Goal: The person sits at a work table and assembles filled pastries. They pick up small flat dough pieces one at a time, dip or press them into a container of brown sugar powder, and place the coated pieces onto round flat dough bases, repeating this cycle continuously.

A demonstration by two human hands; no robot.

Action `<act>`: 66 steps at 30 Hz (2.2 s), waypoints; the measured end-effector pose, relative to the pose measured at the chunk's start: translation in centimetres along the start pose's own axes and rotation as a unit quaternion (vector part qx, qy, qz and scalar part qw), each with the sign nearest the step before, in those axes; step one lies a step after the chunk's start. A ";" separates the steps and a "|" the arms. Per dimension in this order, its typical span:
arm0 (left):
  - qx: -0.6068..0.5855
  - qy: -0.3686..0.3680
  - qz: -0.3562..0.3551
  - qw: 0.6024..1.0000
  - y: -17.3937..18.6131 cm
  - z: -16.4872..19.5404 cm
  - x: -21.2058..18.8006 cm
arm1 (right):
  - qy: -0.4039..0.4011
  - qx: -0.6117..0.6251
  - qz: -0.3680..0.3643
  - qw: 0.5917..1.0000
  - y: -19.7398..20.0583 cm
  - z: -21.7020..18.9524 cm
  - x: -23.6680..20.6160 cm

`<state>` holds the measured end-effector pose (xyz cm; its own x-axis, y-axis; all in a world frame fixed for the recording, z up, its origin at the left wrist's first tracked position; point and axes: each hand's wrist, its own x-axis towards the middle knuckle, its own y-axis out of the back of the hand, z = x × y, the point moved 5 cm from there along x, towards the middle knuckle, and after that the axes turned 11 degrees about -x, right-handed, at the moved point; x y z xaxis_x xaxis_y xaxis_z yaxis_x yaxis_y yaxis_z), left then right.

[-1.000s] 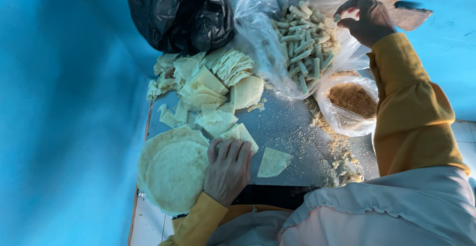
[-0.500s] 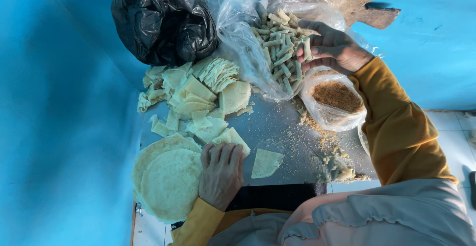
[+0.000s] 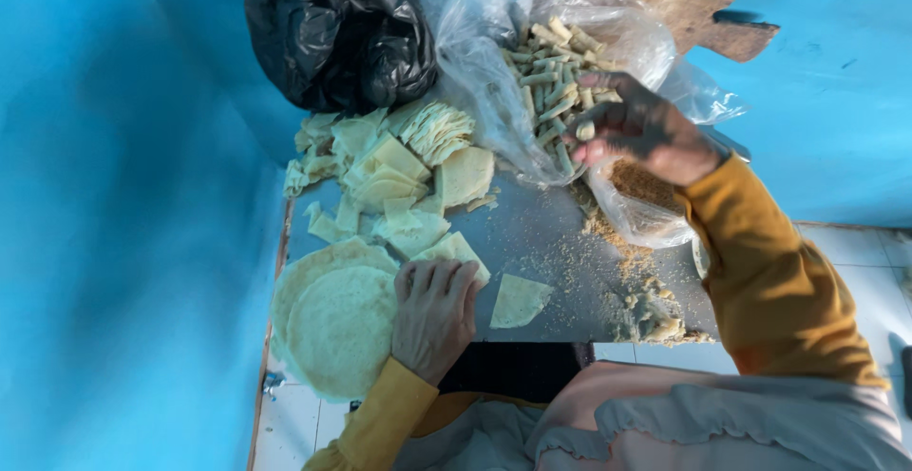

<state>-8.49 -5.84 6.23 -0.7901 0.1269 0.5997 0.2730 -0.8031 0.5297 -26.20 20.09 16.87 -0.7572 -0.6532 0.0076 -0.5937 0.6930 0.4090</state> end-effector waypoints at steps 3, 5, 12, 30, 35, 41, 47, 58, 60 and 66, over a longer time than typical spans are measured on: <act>-0.055 0.007 0.046 0.997 1.1 0.6 0.4 | 0.018 0.033 -0.011 0.999 -4.4 -0.7 -2.2; -0.125 0.006 0.064 0.990 1.4 1.2 0.5 | 0.060 0.074 -0.038 0.995 -7.8 -1.3 -4.3; -0.285 -0.028 0.033 0.957 -0.5 3.5 -0.3 | -0.050 -0.066 0.035 0.996 -15.3 0.2 -7.8; -0.485 0.146 0.029 0.862 -1.7 2.9 -2.8 | -0.100 0.050 0.067 0.991 -17.5 0.4 -11.0; -0.442 0.138 0.002 0.886 -1.1 3.4 -2.7 | -0.098 0.080 0.093 0.988 -17.9 0.6 -11.4; -0.466 0.183 -0.012 0.865 -1.6 3.9 -3.1 | -0.054 -0.040 0.126 0.990 -18.1 -0.3 -12.0; -0.431 0.162 -0.014 0.887 -1.8 3.9 -3.5 | -0.068 -0.004 0.152 0.986 -18.8 0.3 -11.9; -0.429 0.115 -0.005 0.896 -1.4 4.1 -3.7 | -0.138 0.084 0.127 0.979 -19.6 1.4 -11.7; -0.437 0.134 -0.007 0.889 -1.4 4.1 -3.7 | -0.125 0.096 0.135 0.978 -19.6 1.6 -11.9; -0.457 0.163 0.007 0.874 -1.3 4.1 -3.7 | -0.089 0.069 0.177 0.978 -20.0 1.8 -12.4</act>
<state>-3.71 -2.91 5.80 -0.9456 0.0610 0.3196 -0.1515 -0.9518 -0.2665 -5.44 14.89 6.97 -0.9498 -0.3104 -0.0380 -0.3082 0.9086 0.2818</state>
